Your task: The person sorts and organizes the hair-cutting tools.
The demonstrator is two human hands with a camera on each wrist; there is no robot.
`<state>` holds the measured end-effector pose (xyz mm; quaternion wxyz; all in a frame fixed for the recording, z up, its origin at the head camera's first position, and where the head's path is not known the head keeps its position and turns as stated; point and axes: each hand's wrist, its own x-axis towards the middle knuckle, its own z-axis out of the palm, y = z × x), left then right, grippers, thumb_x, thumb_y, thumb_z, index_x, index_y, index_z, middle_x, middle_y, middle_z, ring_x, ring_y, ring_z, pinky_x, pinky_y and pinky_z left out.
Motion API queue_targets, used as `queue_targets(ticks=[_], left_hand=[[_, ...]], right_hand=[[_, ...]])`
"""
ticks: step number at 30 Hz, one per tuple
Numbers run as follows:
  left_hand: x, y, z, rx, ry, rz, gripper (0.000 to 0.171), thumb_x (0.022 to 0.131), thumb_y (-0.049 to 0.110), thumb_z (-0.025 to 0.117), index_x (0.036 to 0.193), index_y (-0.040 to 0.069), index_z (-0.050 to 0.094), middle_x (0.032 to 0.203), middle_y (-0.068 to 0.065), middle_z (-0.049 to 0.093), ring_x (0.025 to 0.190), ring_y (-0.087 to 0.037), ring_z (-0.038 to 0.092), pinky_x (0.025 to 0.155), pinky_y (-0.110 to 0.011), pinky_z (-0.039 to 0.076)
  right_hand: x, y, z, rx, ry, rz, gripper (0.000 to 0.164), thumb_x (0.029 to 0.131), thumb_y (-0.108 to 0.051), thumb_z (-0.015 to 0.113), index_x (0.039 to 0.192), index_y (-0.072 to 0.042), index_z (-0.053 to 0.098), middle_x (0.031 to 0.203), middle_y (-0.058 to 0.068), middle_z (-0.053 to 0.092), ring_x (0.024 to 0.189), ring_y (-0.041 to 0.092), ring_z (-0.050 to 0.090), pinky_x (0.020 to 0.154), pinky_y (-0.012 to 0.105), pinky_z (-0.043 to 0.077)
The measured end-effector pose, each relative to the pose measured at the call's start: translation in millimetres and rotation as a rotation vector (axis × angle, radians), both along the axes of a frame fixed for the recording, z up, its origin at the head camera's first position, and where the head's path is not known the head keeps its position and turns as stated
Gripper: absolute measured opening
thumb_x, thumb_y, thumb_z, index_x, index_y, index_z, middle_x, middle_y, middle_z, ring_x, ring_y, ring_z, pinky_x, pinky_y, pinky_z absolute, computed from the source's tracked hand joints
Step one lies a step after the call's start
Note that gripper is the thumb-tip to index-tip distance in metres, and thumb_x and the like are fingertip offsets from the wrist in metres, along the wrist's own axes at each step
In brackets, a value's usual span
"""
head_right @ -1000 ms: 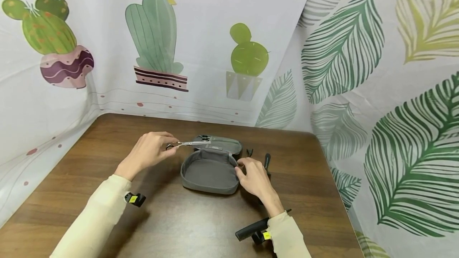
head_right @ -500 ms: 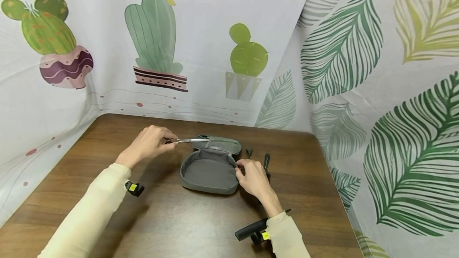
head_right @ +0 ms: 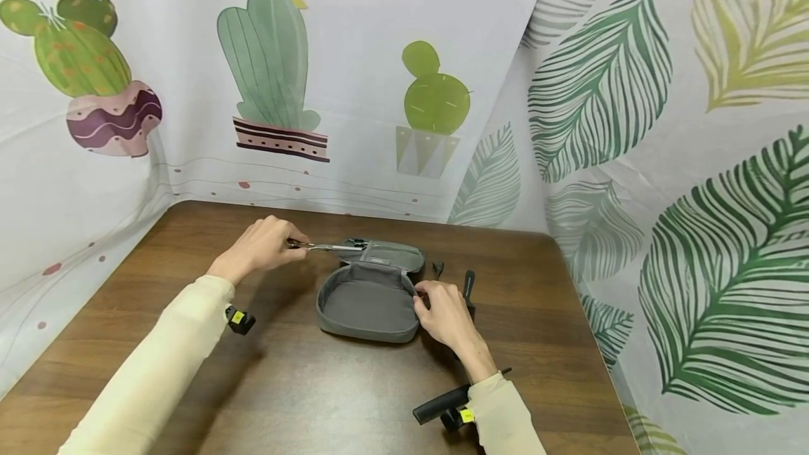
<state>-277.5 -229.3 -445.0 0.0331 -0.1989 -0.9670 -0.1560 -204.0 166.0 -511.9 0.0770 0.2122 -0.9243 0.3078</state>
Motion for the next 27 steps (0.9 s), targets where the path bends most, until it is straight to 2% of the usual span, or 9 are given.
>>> queue_targets(ticks=[9, 19, 23, 27], left_hand=[[-6.1, 2.1, 2.5, -0.033, -0.010, 0.001, 0.024, 0.095, 0.020, 0.080, 0.115, 0.012, 0.091, 0.116, -0.009, 0.088, 0.068, -0.014, 0.055, 0.059, -0.030, 0.043], [-5.5, 6.1, 6.9, -0.036, -0.041, -0.012, 0.019, 0.094, 0.014, 0.077, 0.106, 0.016, 0.092, 0.097, -0.001, 0.083, 0.070, -0.014, 0.054, 0.061, -0.032, 0.043], [-5.8, 7.4, 6.8, -0.014, -0.065, -0.027, 0.022, 0.095, 0.010, 0.074, 0.109, 0.012, 0.091, 0.100, -0.003, 0.084, 0.074, -0.015, 0.057, 0.067, -0.034, 0.047], [-7.5, 8.4, 5.8, 0.001, -0.110, -0.042, 0.024, 0.098, 0.009, 0.073, 0.116, 0.007, 0.090, 0.111, -0.009, 0.087, 0.076, -0.015, 0.059, 0.071, -0.033, 0.049]], right_hand=[[-0.7, 0.7, -0.7, 0.003, -0.002, 0.003, 0.021, 0.104, -0.007, 0.076, 0.124, -0.002, 0.083, 0.114, 0.014, 0.086, 0.099, 0.028, 0.083, 0.085, 0.045, 0.069], [-0.9, 1.3, -0.5, 0.002, -0.003, 0.007, 0.021, 0.105, -0.007, 0.076, 0.124, -0.002, 0.083, 0.113, 0.013, 0.086, 0.099, 0.028, 0.083, 0.085, 0.045, 0.069], [-0.5, 1.2, -0.1, 0.001, -0.010, 0.007, 0.021, 0.105, -0.007, 0.076, 0.124, -0.002, 0.082, 0.115, 0.014, 0.086, 0.100, 0.028, 0.083, 0.086, 0.046, 0.069], [-0.6, 1.0, -0.1, 0.004, -0.010, 0.008, 0.022, 0.105, -0.008, 0.076, 0.125, -0.002, 0.082, 0.115, 0.014, 0.086, 0.101, 0.028, 0.083, 0.087, 0.046, 0.069]])
